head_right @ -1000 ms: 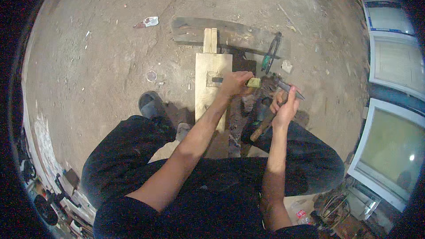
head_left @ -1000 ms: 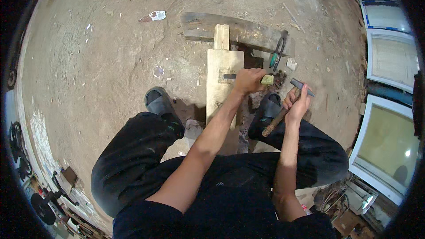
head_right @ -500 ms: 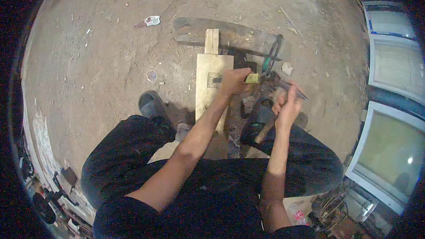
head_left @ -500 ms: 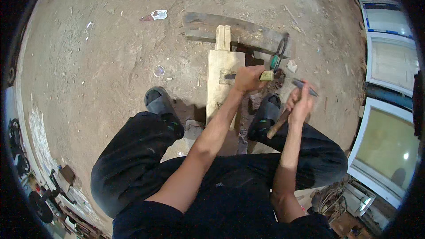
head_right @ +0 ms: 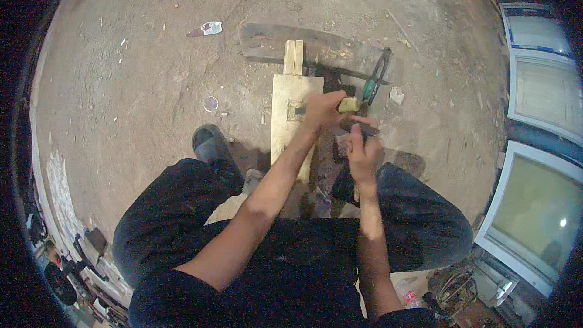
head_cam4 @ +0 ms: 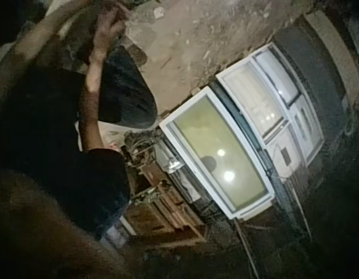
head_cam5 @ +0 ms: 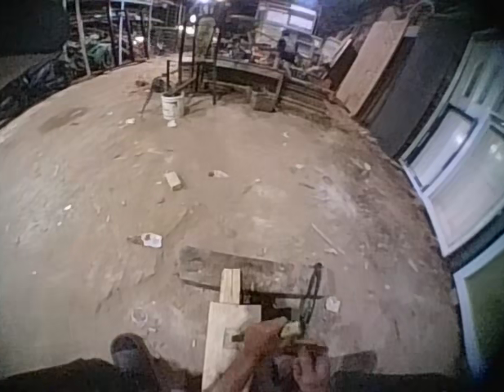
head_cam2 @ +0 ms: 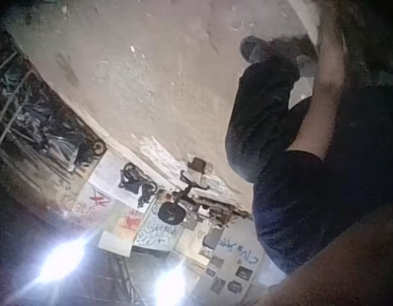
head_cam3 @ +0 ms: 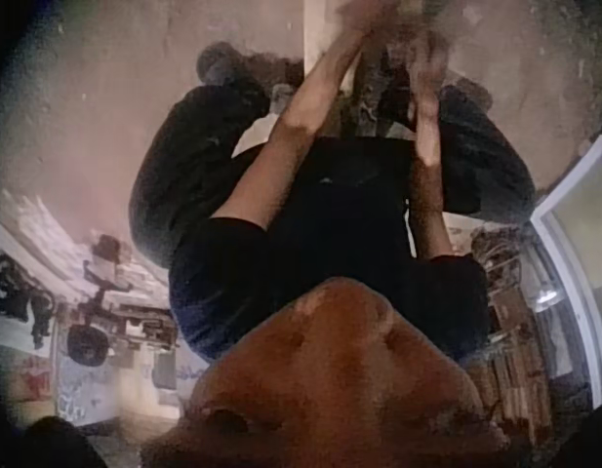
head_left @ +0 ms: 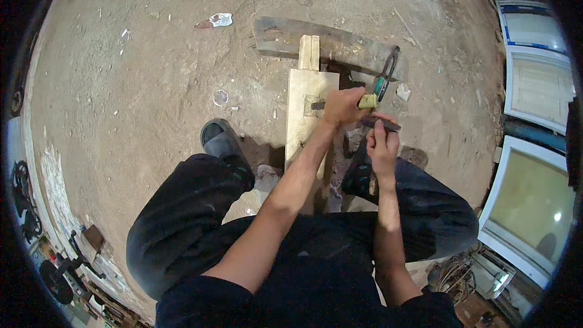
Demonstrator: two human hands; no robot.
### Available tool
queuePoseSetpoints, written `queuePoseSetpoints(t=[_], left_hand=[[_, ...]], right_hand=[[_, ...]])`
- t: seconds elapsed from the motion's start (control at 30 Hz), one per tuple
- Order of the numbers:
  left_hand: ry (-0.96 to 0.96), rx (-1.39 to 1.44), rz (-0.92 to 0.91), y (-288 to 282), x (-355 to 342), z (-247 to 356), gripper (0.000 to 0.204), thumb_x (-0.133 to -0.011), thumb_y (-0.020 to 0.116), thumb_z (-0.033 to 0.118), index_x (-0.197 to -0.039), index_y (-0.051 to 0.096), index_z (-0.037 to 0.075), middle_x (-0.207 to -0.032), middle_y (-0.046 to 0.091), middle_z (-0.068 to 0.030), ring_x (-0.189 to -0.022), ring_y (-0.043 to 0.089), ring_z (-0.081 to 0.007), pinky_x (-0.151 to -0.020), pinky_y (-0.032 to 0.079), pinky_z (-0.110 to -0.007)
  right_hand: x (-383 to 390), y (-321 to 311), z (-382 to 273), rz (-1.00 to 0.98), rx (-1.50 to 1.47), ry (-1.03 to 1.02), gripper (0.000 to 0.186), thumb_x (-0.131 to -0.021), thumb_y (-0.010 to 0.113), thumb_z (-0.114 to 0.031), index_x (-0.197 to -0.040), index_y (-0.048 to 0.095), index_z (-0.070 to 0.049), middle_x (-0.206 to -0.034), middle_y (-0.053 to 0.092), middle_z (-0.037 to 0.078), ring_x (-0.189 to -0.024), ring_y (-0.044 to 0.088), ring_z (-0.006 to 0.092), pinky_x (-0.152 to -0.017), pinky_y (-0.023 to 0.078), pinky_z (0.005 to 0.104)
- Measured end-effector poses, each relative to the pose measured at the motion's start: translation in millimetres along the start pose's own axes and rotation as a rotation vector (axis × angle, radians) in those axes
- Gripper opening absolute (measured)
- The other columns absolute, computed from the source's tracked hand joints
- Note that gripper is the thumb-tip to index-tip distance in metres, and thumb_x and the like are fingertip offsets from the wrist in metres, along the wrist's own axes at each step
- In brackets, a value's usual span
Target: The person sharpens a metal tool bit against a file and then uses a hammer and a punch to drive a component into a wooden block.
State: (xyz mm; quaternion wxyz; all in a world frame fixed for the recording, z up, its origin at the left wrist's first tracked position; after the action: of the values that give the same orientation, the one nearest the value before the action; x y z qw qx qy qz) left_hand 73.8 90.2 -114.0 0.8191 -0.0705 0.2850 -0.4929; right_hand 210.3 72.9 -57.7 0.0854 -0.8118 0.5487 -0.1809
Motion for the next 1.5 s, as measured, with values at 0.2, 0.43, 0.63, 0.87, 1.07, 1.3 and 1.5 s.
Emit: queuePoseSetpoints(t=[0.2,0.43,0.63,0.87,1.07,1.3,1.5], left_hand=[[0.093,-0.002,-0.030,11.8,13.3,2.6,0.029,-0.063,0.079,0.023,-0.083,0.060,0.012,-0.074,0.063,-0.0059,-0.068,0.066,-0.0259,-0.054,0.050,-0.037],[0.061,-0.035,-0.018,7.4,12.7,-0.6,0.029,-0.064,0.078,0.024,-0.084,0.060,0.012,-0.077,0.065,-0.0052,-0.069,0.066,-0.0258,-0.055,0.051,-0.037],[0.107,-0.021,0.007,6.1,12.8,7.2,0.029,-0.066,0.077,0.027,-0.082,0.059,0.013,-0.075,0.064,-0.0055,-0.067,0.065,-0.0264,-0.053,0.049,-0.039],[0.108,-0.045,-0.012,4.5,13.2,8.4,0.031,-0.064,0.077,0.028,-0.082,0.057,0.013,-0.075,0.064,-0.0049,-0.067,0.065,-0.0260,-0.053,0.050,-0.039],[0.136,-0.087,-0.098,16.4,17.7,6.0,0.028,-0.066,0.075,0.029,-0.084,0.059,0.014,-0.074,0.064,-0.0045,-0.067,0.066,-0.0262,-0.053,0.051,-0.039],[0.128,-0.102,-0.150,24.2,22.6,0.5,0.031,-0.063,0.077,0.027,-0.083,0.058,0.014,-0.075,0.064,-0.0043,-0.070,0.066,-0.0255,-0.055,0.051,-0.039],[0.138,-0.119,-0.176,25.5,26.8,-0.4,0.037,-0.062,0.080,0.029,-0.088,0.059,0.015,-0.079,0.065,-0.0035,-0.073,0.067,-0.0257,-0.058,0.052,-0.039]], right_hand=[[-4.2,-27.4,-14.2,0.367,-0.426,0.004,0.025,-0.102,0.046,-0.033,-0.110,0.050,-0.009,-0.063,0.039,-0.002,-0.046,0.032,0.0035,-0.039,0.024,0.0204],[-4.1,-31.7,-2.9,0.282,-0.371,0.158,0.023,-0.101,0.050,-0.035,-0.102,0.048,-0.012,-0.063,0.040,-0.003,-0.045,0.033,0.0039,-0.038,0.024,0.0209],[-16.2,-29.0,38.1,0.150,-0.139,0.141,0.024,-0.102,0.048,-0.033,-0.108,0.048,-0.010,-0.065,0.037,-0.003,-0.045,0.032,0.0042,-0.039,0.025,0.0219],[-0.9,-22.2,8.6,0.206,-0.370,0.175,0.022,-0.103,0.047,-0.028,-0.118,0.046,-0.014,-0.066,0.041,-0.002,-0.047,0.035,0.0034,-0.040,0.027,0.0198],[-3.7,-23.8,7.4,0.113,-0.318,0.309,0.026,-0.101,0.049,-0.036,-0.110,0.044,-0.012,-0.065,0.039,-0.003,-0.046,0.031,0.0033,-0.040,0.024,0.0207],[-2.0,-37.3,15.1,0.241,-0.399,0.129,0.032,-0.102,0.048,-0.037,-0.086,0.045,-0.010,-0.066,0.038,-0.003,-0.047,0.032,0.0041,-0.040,0.024,0.0211],[-0.6,-24.9,11.7,0.160,-0.110,0.323,0.035,-0.100,0.050,-0.039,-0.082,0.044,-0.010,-0.063,0.038,-0.003,-0.047,0.035,0.0048,-0.041,0.026,0.0214]])
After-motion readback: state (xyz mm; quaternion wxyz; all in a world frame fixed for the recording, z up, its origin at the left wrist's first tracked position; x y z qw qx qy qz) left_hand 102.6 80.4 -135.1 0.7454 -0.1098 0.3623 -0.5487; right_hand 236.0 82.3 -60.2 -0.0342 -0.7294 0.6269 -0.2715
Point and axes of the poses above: each hand's wrist, its own x-axis away from the middle knuckle, its own y-axis out of the palm, z = x × y, the point moved 8 cm from there along -x, towards the middle knuckle
